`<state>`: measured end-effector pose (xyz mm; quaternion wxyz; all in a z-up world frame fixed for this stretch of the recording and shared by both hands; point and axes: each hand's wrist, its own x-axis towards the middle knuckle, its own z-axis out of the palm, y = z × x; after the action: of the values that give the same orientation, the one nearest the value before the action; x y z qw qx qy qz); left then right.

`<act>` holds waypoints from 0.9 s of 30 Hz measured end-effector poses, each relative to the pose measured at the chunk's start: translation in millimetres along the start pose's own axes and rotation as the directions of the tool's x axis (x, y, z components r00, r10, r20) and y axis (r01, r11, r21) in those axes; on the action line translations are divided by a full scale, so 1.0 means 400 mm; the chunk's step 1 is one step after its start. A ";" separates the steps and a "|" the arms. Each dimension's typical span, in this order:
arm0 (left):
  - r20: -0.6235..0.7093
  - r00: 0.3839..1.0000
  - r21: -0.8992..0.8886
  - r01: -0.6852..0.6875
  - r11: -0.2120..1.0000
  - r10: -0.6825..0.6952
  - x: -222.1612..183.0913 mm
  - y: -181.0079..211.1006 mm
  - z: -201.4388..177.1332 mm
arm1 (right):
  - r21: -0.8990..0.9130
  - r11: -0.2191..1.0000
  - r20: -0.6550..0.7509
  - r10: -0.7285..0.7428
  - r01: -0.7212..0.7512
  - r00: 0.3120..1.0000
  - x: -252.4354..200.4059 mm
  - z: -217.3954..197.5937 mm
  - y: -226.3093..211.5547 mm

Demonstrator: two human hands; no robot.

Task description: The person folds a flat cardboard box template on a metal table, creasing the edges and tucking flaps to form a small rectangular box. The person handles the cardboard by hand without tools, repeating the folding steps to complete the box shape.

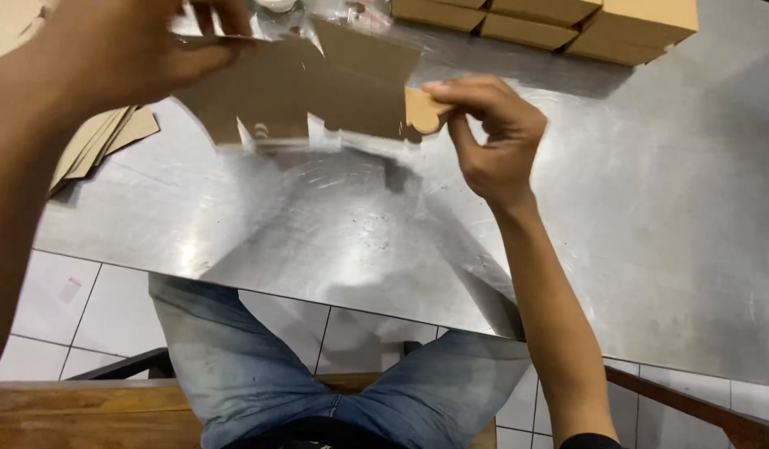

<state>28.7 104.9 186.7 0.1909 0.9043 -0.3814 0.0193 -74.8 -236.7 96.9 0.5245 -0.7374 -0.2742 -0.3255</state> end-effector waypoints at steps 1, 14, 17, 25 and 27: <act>0.001 1.000 -0.005 0.007 1.000 -0.007 -0.044 -0.019 0.008 | 0.003 1.000 0.006 0.005 -0.005 1.000 0.000 -0.003 -0.020; 0.118 0.921 0.107 -0.383 0.917 0.371 -0.339 0.016 0.334 | -0.223 0.943 0.498 -0.107 0.246 0.861 -0.219 -0.018 -0.072; 0.215 0.931 -0.136 -0.270 0.953 0.294 -0.297 0.037 0.331 | -0.350 0.925 0.497 0.048 0.149 0.866 -0.245 -0.011 -0.068; 0.266 0.964 -0.185 0.036 0.982 0.015 -0.120 0.083 0.395 | -0.497 0.829 0.370 0.469 -0.255 0.802 -0.192 -0.016 -0.020; 0.441 0.896 -0.164 0.137 0.977 -0.051 -0.075 0.097 0.423 | -0.347 0.861 0.349 0.487 -0.372 0.801 -0.191 -0.014 -0.004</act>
<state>-38.3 39.8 37.3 0.1878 0.8807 -0.3700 -0.2287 -125.6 -246.3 40.5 0.4104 -0.8956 -0.1604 -0.0617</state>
